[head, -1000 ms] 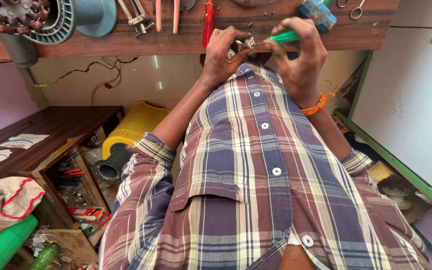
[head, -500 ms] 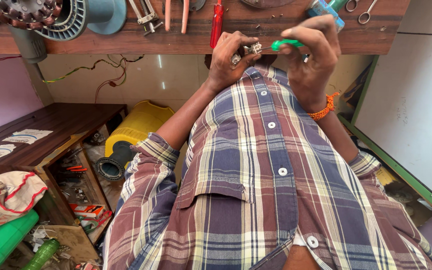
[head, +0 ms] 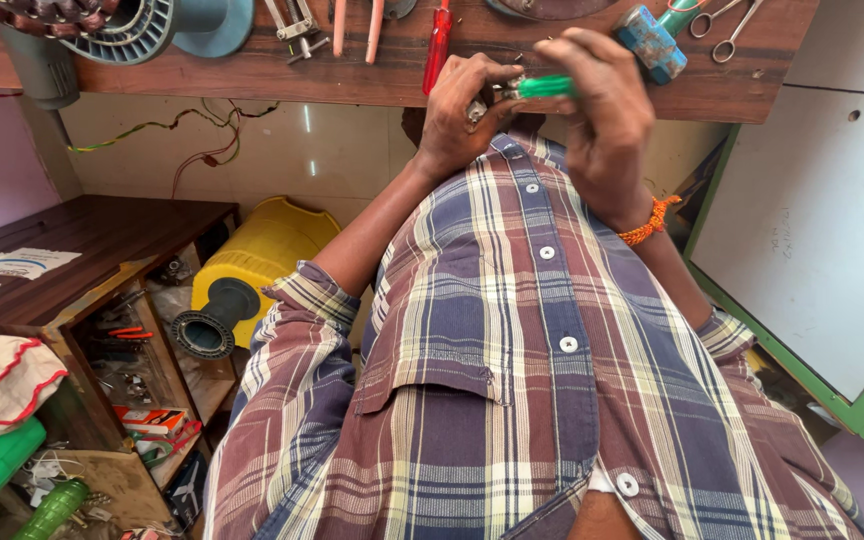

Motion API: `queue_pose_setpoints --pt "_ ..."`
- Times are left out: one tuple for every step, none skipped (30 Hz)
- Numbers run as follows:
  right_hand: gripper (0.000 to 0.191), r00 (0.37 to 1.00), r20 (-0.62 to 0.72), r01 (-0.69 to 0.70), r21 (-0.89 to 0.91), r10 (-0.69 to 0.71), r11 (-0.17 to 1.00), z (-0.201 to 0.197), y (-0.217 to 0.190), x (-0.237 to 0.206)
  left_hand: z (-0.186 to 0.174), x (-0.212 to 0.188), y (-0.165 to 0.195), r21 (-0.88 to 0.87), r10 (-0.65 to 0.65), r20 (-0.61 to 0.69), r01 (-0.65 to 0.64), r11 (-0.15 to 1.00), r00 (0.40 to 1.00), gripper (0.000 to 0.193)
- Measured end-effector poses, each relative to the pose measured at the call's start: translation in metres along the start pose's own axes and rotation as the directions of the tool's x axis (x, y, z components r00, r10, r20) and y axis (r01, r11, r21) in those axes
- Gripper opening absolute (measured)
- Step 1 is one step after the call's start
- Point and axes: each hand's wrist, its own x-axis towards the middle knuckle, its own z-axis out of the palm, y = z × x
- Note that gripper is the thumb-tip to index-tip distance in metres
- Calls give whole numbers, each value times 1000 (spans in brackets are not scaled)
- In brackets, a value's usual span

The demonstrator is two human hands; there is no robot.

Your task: The person works at a cluttered repair workbench, using pliers on a pump/motor housing, then retrieves a white terminal block and small metal parts from a storage box. They strip and seat wires into the terminal block and tighten its screws with a green-handled screwdriver, turning the block over to work on both sides.

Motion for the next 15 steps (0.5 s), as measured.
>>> queue_pose_setpoints --pt "28 997 57 45 -33 -43 998 2 4 -2 -1 2 0 5 19 4 -19 1000 1000 38" --pt "27 1000 2 10 54 -10 998 2 6 -6 -1 4 0 8 41 8 -41 999 999 38" --pt "27 999 -47 -17 144 24 989 2 10 -10 -1 6 -1 21 51 5 -51 998 999 37" --pt "26 994 -89 -41 236 64 971 1 15 -14 -1 7 -2 34 58 1 -58 998 998 36" --pt "26 953 -203 -139 371 226 918 0 22 -18 0 8 -4 45 65 -1 -65 997 998 36" --pt "27 874 -282 -212 510 395 834 -2 30 -21 0 9 -6 98 68 4 -68 993 998 34" --pt "29 808 -308 -225 626 502 746 -5 39 -25 0 9 -9 150 69 10 -69 986 998 33" --pt "33 728 -316 -221 731 608 645 -11 50 -28 0 8 -13 200 69 19 -71 977 997 31" --pt "40 637 -308 -196 822 707 535 -16 60 -31 0 7 -17 284 72 39 -80 956 997 30" --pt "47 633 -263 -217 843 728 493 -18 68 -37 1 6 -22 363 76 61 -93 927 995 29" --pt "56 627 -220 -234 862 747 450 -18 75 -43 2 7 -28 439 81 87 -111 891 993 28" --pt "62 619 -191 -250 871 762 422 -19 80 -51 6 8 -33 516 117 108 -156 842 987 26" --pt "68 610 -162 -266 880 775 393 -20 85 -57 10 9 -39 589 152 132 -201 783 980 24" --pt "69 604 -149 -277 882 783 381 -19 88 -63 15 12 -46 656 187 160 -245 713 969 22" --pt "70 595 -133 -290 884 792 367 -18 90 -69 20 16 -52 714 131 207 -241 657 969 18"
